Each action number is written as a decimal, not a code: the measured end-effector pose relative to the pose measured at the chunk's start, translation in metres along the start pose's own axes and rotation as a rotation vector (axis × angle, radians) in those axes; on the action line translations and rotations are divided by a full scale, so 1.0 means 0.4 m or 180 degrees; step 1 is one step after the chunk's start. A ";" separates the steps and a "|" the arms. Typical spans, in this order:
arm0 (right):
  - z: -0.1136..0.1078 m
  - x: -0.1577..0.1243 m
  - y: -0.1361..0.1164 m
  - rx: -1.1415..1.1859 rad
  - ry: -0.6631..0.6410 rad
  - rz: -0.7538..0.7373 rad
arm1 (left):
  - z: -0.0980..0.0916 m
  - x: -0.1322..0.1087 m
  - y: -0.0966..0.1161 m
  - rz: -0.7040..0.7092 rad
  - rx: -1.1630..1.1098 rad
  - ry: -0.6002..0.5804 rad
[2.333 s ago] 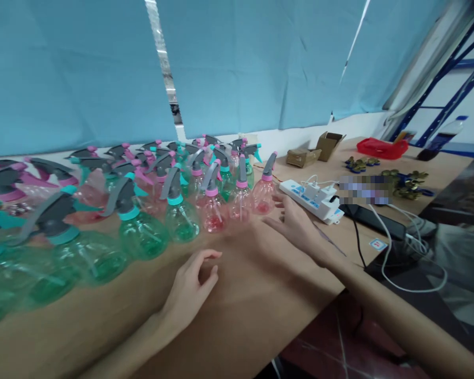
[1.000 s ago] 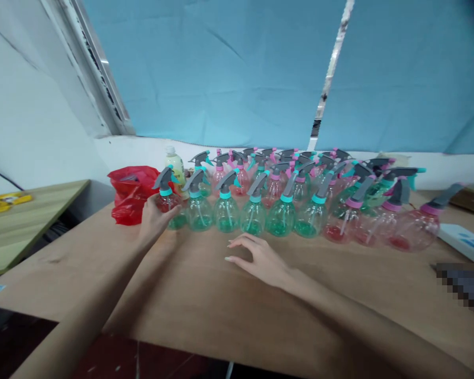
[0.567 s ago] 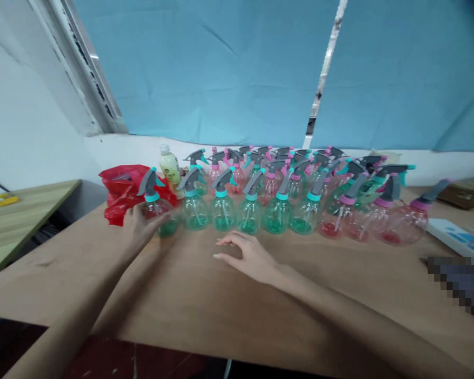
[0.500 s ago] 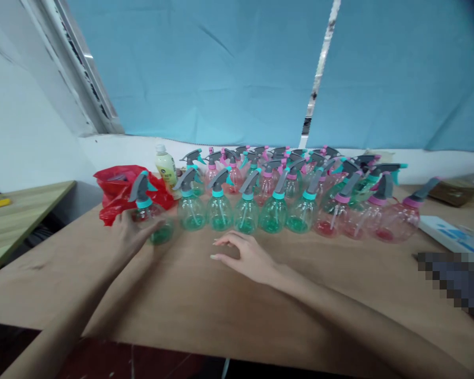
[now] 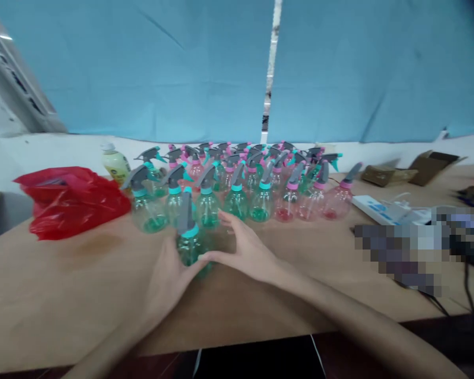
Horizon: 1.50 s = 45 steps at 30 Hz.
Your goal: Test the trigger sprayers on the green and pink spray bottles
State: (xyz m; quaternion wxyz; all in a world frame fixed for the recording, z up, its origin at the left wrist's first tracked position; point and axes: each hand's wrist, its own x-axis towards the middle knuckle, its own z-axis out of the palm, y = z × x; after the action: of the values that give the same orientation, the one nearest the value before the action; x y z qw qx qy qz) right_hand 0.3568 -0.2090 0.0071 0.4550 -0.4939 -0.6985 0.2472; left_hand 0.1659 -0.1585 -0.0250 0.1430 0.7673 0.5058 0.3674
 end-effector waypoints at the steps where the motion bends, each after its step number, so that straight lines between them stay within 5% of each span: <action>1: -0.016 -0.007 0.003 0.0014 0.0084 0.0081 | 0.025 -0.004 0.032 0.0037 -0.0111 -0.0150; 8: -0.126 -0.037 0.040 0.0113 0.1009 0.0227 | 0.183 -0.008 0.205 0.0800 -0.0604 -0.0860; 16: -0.226 -0.059 0.081 -0.0150 0.1614 0.0311 | 0.276 -0.023 0.292 0.1151 -0.0702 -0.1325; 29: -0.344 -0.077 0.143 -0.0079 0.1242 0.0169 | 0.332 0.007 0.270 0.1584 -0.0491 -0.1793; 40: -0.385 -0.098 0.135 -0.0277 0.1024 0.0818 | 0.325 0.077 0.178 0.1719 0.0055 -0.1653; 45: -0.404 -0.111 0.143 -0.0133 0.0962 0.0603 | 0.331 0.079 0.170 0.1854 0.0122 -0.1602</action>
State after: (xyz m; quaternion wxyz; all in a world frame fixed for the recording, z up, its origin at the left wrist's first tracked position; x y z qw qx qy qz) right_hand 0.5299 -0.2440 0.0191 0.5192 -0.5984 -0.5775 0.1973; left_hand 0.3123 -0.1408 -0.0627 0.1379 0.9476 0.2225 0.1833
